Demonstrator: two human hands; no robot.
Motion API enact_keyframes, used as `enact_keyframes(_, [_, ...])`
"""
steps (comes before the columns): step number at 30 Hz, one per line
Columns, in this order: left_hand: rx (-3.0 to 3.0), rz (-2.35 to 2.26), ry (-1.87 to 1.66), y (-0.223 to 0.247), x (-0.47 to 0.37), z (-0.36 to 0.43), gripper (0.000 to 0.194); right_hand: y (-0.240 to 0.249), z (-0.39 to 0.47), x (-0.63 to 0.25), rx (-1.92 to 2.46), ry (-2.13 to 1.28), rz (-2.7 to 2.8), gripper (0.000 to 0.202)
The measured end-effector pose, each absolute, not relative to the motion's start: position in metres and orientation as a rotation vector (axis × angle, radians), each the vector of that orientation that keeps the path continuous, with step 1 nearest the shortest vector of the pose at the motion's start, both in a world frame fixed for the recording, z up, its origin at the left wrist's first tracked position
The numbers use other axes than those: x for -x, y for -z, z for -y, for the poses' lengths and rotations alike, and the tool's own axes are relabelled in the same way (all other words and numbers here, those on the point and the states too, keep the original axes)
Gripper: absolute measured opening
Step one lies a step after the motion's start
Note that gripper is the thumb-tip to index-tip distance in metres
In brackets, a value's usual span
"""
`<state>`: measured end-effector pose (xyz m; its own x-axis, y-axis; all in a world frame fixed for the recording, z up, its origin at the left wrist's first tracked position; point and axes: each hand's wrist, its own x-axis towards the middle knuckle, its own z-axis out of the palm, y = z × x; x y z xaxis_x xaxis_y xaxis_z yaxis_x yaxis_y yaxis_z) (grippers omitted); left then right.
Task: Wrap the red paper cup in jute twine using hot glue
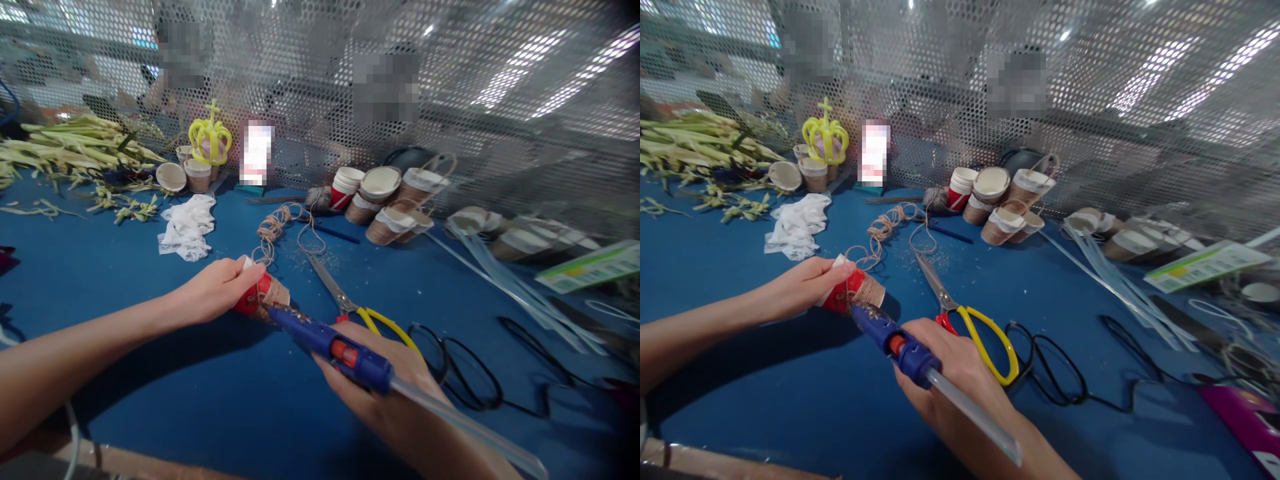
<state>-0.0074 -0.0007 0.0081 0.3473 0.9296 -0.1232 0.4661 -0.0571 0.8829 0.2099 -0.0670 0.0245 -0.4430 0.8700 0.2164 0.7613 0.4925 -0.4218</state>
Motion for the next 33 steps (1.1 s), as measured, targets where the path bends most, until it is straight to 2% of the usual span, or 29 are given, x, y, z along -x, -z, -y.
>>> enact_keyframes(14, [-1.856,-1.228,-0.579,-0.005,0.01,-0.001,0.053,-0.027,0.065,-0.211,1.345,-0.358,2.315,0.01])
enact_keyframes(18, [-1.915,-1.215,-0.567,-0.008,0.01,0.0,0.054,-0.032,0.064,-0.211,1.351,-0.363,2.293,0.016])
enact_keyframes(33, [-1.952,-1.16,-0.525,-0.016,0.009,0.003,0.054,-0.03,0.064,-0.213,1.367,-0.081,2.384,0.02])
